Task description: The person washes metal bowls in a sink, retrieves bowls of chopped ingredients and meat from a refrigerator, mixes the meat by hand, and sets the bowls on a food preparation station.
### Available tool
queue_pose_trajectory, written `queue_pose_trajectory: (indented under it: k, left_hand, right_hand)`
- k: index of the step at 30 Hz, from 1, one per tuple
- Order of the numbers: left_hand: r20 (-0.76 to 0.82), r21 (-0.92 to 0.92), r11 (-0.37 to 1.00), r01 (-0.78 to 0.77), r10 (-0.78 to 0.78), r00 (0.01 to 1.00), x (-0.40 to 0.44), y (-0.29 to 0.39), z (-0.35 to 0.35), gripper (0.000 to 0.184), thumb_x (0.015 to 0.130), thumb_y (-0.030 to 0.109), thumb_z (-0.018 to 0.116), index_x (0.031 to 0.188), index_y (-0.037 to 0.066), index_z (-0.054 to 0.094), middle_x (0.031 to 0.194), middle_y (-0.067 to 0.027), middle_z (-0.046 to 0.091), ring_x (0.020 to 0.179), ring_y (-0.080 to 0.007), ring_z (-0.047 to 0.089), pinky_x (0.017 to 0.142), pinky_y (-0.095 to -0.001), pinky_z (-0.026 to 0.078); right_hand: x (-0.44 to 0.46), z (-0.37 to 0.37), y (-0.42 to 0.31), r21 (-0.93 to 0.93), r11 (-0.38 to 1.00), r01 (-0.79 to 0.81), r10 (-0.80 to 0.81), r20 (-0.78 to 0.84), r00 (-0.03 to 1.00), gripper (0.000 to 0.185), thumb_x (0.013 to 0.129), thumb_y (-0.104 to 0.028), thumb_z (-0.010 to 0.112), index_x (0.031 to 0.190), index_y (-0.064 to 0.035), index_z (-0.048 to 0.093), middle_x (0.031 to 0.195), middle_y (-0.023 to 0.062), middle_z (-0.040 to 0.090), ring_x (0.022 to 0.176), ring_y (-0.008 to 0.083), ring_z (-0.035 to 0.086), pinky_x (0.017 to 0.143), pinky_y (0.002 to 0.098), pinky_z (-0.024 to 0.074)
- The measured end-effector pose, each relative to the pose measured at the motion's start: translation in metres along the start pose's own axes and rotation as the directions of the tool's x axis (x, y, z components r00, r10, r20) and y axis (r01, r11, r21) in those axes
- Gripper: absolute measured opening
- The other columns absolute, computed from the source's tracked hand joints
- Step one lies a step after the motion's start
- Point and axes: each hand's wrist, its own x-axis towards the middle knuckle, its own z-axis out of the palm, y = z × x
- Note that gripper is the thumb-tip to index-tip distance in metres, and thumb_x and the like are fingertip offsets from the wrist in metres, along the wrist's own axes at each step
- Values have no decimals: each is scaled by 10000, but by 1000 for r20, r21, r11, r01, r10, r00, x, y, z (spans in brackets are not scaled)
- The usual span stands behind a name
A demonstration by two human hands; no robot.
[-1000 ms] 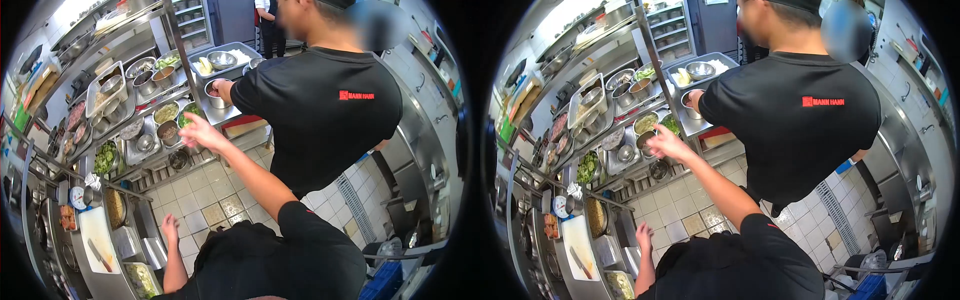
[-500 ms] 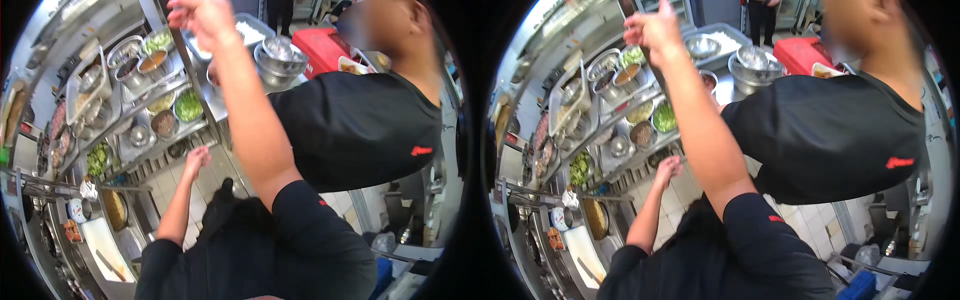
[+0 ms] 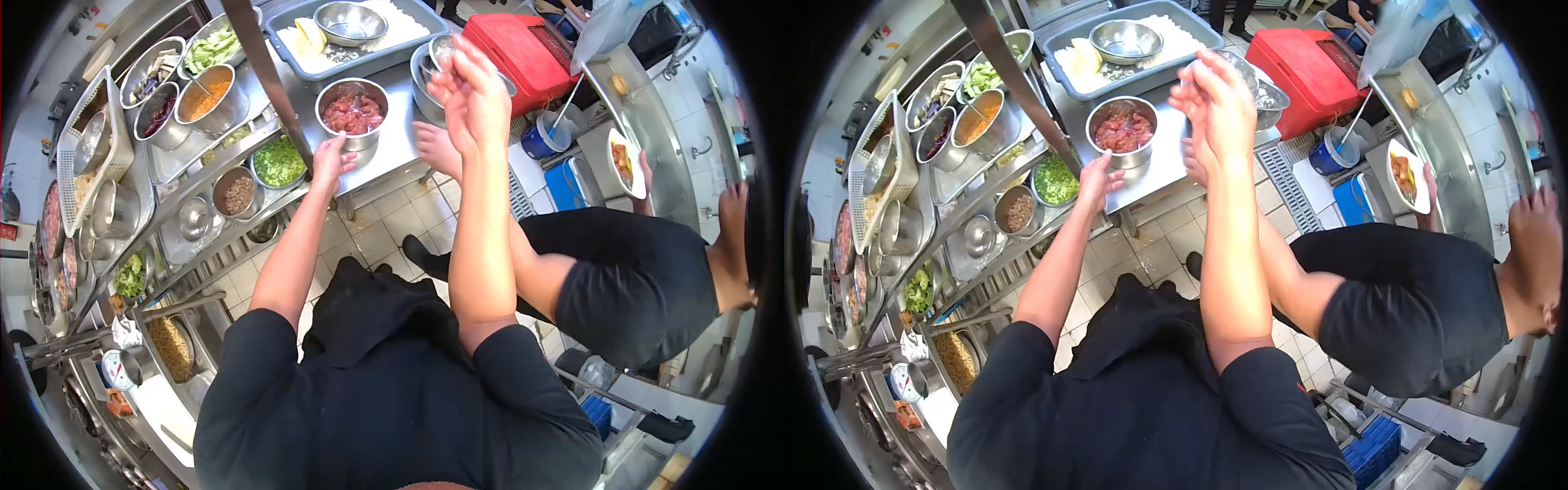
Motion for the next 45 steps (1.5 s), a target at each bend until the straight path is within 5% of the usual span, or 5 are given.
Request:
queue_pose_trajectory:
  k: [10, 20, 33, 39, 45]
  left_hand:
    - [-438, -2, 987, -158, 142, 888, 60, -3, 17, 35, 760, -23, 565, 772, 10, 568, 692, -70, 599, 529, -156, 590, 431, -287, 487]
    - [-225, -76, 991, -111, 91, 970, -4, 58, 13, 136, 750, -73, 525, 826, 37, 549, 731, -34, 573, 506, -102, 511, 394, -219, 374]
    - [-353, 50, 876, -479, 464, 812, 34, 165, 187, 90, 798, -27, 528, 811, 58, 556, 701, -16, 576, 548, -87, 507, 458, -217, 376]
    - [-564, 60, 857, -511, 452, 691, 53, 143, 291, 106, 755, -51, 549, 773, 51, 571, 673, -16, 588, 494, -99, 539, 418, -221, 430]
    - [-692, 87, 828, -553, 450, 565, 46, 126, 345, 108, 768, -50, 532, 827, 20, 591, 727, -34, 622, 538, -107, 581, 462, -242, 506]
  right_hand:
    - [-8, -174, 23, -167, 963, -209, 147, -324, 934, 329, 904, -96, 586, 1220, -16, 540, 875, 67, 630, 672, 151, 623, 632, 286, 532]
    - [8, -306, -51, -306, 925, -224, -25, -637, 770, 262, 906, -87, 591, 1158, -14, 592, 870, 55, 639, 675, 106, 600, 616, 243, 517]
    - [312, -299, 28, -954, -147, 263, 227, 226, 947, 355, 782, -268, 689, 1024, -14, 635, 1053, 185, 635, 861, 362, 645, 778, 466, 509]
    - [348, -297, 17, -968, 138, 211, 506, 252, 825, 221, 743, -142, 645, 916, -5, 631, 863, 218, 664, 846, 385, 645, 754, 454, 504]
    - [439, -365, -22, -864, 503, -41, 517, 263, 815, 199, 720, -96, 685, 670, -12, 512, 618, 81, 535, 541, 140, 526, 531, 338, 480]
